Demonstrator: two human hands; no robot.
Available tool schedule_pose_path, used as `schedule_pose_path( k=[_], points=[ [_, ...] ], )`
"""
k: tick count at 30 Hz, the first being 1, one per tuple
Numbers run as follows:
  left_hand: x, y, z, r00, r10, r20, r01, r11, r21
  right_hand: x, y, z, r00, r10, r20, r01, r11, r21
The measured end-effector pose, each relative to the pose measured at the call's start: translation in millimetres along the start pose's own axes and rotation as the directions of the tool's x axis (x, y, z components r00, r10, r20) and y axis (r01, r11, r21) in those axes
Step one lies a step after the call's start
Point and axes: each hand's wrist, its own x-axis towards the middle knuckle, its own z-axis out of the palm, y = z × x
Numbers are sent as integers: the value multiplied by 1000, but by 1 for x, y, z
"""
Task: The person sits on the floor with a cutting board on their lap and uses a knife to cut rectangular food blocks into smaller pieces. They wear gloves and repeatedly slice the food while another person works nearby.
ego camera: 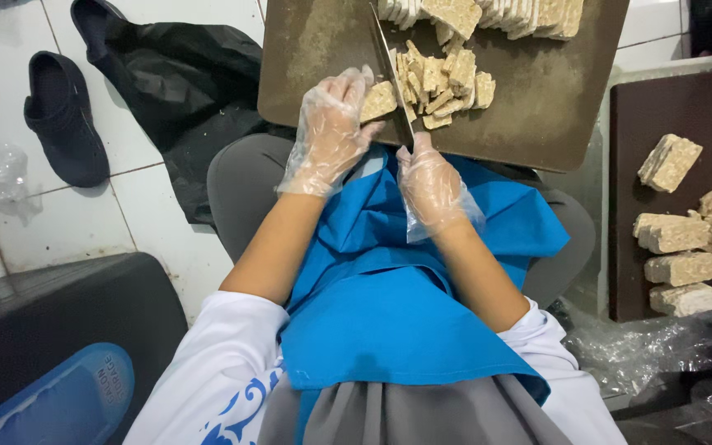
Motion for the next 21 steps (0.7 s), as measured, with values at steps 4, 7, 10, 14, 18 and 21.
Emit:
schedule_pose_path(
  k=[4,7,10,14,18,21],
  points=[
    [-1,-2,0,999,-37,19,37,999,-8,-1,-7,-4,1000,6,3,-6,997,-83],
    [-2,-4,0,1000,-25,-13,25,999,-20,-4,-14,-12,1000,6,-6,-6,996,-91],
    [-6,-2,5,999,-19,-31,18,999,-34,-7,-19,-20,999,25,34,-21,994,-106],
    [-3,-1,9,998,-27,-61,26,999,-19,-11,-20,-25,998,14,58,-7,993,-117],
    [-1,-1,8,997,-46,-61,44,999,-28,-11,-13,-19,997,11,71,-3,994,-113],
    [-3,-1,8,996,-68,-54,65,997,-51,2,-9,-5,996,31,80,-23,995,-93]
  ],
)
